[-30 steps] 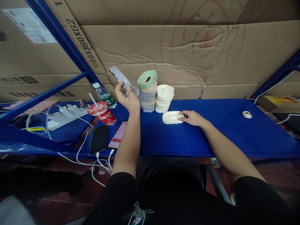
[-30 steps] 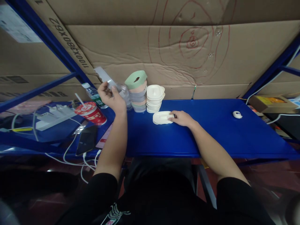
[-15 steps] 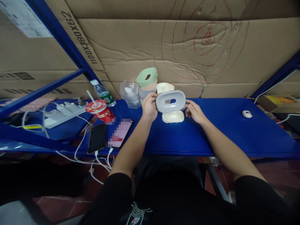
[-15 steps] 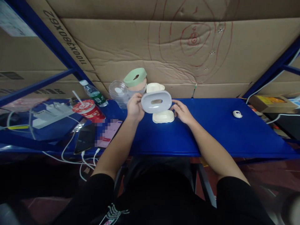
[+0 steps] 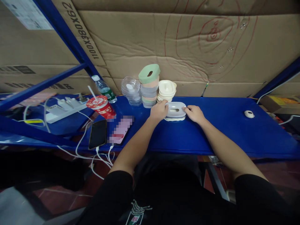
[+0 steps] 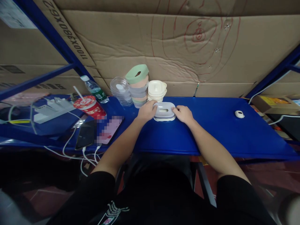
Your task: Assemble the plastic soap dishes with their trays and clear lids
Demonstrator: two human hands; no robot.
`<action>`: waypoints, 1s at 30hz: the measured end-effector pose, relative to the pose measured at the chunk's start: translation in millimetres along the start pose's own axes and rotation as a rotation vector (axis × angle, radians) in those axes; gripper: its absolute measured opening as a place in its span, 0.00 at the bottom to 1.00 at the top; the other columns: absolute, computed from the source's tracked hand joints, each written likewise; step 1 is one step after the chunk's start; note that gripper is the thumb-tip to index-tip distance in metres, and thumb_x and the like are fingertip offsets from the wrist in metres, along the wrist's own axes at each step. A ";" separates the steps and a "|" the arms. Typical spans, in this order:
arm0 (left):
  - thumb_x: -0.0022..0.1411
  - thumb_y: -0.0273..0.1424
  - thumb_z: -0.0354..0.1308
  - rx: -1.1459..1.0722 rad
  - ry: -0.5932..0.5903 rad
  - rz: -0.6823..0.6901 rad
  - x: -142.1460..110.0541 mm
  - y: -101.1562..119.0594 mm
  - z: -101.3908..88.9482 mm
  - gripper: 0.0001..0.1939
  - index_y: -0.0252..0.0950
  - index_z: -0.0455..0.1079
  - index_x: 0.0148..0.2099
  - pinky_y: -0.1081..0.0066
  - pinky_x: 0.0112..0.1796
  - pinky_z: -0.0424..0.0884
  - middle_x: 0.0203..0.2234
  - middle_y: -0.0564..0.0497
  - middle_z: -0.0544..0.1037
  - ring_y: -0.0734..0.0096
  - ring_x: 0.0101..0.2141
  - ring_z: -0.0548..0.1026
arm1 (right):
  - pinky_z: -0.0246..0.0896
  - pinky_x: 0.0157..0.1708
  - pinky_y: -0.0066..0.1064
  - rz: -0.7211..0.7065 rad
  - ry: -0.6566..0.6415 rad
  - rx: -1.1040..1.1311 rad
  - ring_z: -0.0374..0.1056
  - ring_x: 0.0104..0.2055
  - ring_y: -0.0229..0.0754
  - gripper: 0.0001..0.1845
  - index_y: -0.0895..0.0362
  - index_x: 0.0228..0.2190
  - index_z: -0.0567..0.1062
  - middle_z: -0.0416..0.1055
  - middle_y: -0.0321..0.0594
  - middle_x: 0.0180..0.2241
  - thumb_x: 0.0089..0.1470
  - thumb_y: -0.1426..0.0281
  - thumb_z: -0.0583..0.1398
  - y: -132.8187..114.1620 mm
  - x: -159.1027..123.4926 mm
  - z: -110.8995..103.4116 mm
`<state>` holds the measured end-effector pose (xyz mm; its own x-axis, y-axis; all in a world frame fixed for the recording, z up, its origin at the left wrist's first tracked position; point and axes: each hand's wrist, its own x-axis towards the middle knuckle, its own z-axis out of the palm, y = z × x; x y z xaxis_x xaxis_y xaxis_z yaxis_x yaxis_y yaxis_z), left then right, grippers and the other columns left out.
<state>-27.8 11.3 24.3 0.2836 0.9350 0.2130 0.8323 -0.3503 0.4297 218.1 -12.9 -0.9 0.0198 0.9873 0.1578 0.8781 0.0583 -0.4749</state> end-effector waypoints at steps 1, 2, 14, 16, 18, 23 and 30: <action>0.77 0.33 0.49 0.044 -0.020 -0.003 0.7 0.4 0.9 0.19 0.38 0.74 0.62 0.57 0.58 0.72 0.58 0.40 0.80 0.51 0.58 0.78 | 0.51 0.30 0.35 0.008 -0.026 -0.048 0.72 0.36 0.48 0.29 0.53 0.24 0.72 0.80 0.45 0.31 0.67 0.48 0.51 -0.7 -0.1 0.2; 0.77 0.33 0.48 0.082 -0.046 -0.007 1.7 0.9 1.7 0.19 0.37 0.76 0.60 0.57 0.57 0.73 0.57 0.39 0.81 0.51 0.57 0.78 | 0.51 0.30 0.34 0.016 -0.056 -0.095 0.73 0.38 0.49 0.28 0.53 0.25 0.74 0.81 0.46 0.33 0.68 0.49 0.50 -1.6 -0.1 0.4; 0.78 0.35 0.46 0.161 -0.181 -0.025 11.1 -1.9 8.8 0.22 0.36 0.82 0.55 0.56 0.55 0.75 0.55 0.38 0.83 0.51 0.56 0.80 | 0.63 0.39 0.36 0.090 -0.273 -0.247 0.78 0.51 0.56 0.31 0.52 0.37 0.85 0.84 0.49 0.48 0.70 0.52 0.47 -6.7 5.3 -1.5; 0.78 0.35 0.47 0.148 -0.185 -0.011 10.8 -4.1 9.1 0.22 0.38 0.83 0.54 0.57 0.55 0.75 0.55 0.39 0.83 0.52 0.55 0.81 | 0.62 0.38 0.35 0.089 -0.285 -0.250 0.78 0.50 0.55 0.31 0.53 0.37 0.85 0.84 0.49 0.47 0.70 0.52 0.48 -7.5 4.4 -2.3; 0.77 0.37 0.50 0.143 -0.175 -0.005 10.1 -6.4 5.7 0.20 0.39 0.84 0.51 0.57 0.54 0.75 0.53 0.39 0.84 0.52 0.54 0.81 | 0.61 0.37 0.34 0.080 -0.306 -0.253 0.78 0.49 0.53 0.30 0.53 0.36 0.85 0.85 0.48 0.46 0.70 0.52 0.48 -8.1 3.0 -3.8; 0.75 0.45 0.55 0.048 0.086 -0.083 10.0 -20.5 -22.6 0.21 0.38 0.83 0.39 0.59 0.50 0.77 0.41 0.42 0.85 0.52 0.48 0.83 | 0.61 0.36 0.33 0.057 -0.358 -0.254 0.79 0.45 0.51 0.30 0.54 0.36 0.85 0.85 0.48 0.43 0.71 0.52 0.49 -6.9 0.6 -8.4; 0.73 0.30 0.56 -0.109 0.818 -0.337 9.8 -69.4 -66.2 0.23 0.38 0.70 0.67 0.54 0.65 0.70 0.73 0.36 0.58 0.46 0.69 0.68 | 0.61 0.38 0.34 0.010 -0.360 -0.234 0.79 0.46 0.51 0.32 0.54 0.36 0.84 0.85 0.48 0.45 0.71 0.49 0.48 -2.2 1.2 -6.5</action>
<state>-114.2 41.1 54.7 -0.4315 0.6717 0.6022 0.7485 -0.1060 0.6546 219.3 -12.9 6.0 -0.1031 0.9786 -0.1778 0.9644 0.0546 -0.2587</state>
